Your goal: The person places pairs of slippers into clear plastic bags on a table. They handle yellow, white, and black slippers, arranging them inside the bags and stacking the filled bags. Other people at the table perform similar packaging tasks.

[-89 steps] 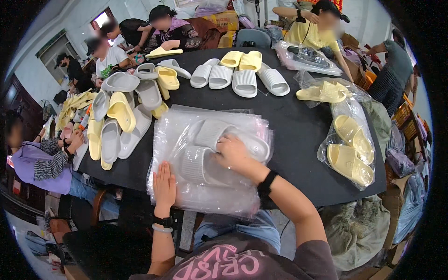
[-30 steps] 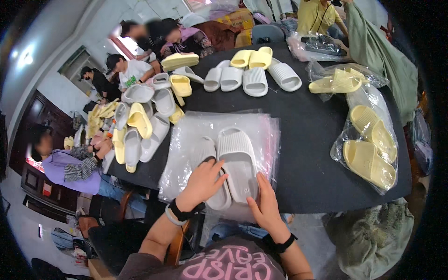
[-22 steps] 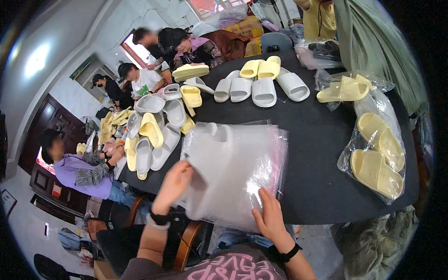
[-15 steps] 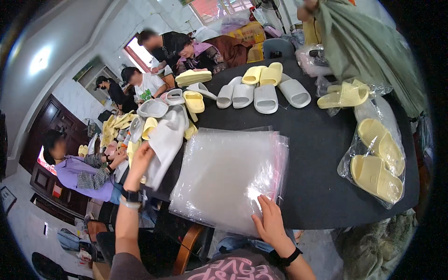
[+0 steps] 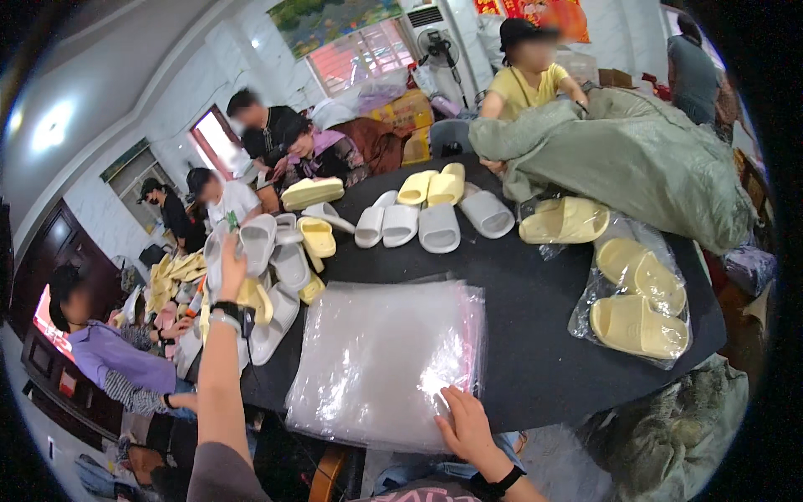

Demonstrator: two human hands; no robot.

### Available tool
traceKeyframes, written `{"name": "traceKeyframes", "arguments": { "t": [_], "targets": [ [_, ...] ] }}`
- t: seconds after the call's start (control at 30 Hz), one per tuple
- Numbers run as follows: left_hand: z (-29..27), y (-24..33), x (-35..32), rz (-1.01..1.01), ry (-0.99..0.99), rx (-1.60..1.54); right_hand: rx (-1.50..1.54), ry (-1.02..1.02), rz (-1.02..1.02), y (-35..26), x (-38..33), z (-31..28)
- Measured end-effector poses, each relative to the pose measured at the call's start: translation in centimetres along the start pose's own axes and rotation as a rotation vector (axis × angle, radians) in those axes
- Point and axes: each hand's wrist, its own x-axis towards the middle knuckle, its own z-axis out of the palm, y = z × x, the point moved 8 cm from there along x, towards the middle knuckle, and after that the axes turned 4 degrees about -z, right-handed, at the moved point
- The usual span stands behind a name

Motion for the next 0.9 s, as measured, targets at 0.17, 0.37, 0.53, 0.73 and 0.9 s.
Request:
{"name": "traceKeyframes", "arguments": {
  "t": [0.17,0.37,0.53,0.73,0.9],
  "targets": [
    [5.6,13.7,-13.9,0.136,-0.623,-0.126,-0.054,-0.013,0.002,0.2,0.1,-0.5],
    [3.6,17.6,-28.9,0.251,-0.710,0.111,0.106,-0.071,-0.009,-0.5,0.6,-0.3],
    [5.6,17.7,-33.0,0.132,-0.720,0.149,0.177,0.148,0.083,2.0,1.1,-6.9],
    [7.1,16.2,-35.8,0.077,-0.700,0.176,-0.778,0.711,0.323,8.7,-2.8,-26.5],
    [7.7,17.2,-35.5,0.100,-0.685,0.193,-1.127,0.852,0.729,17.6,-11.4,-38.8]
  ]
}}
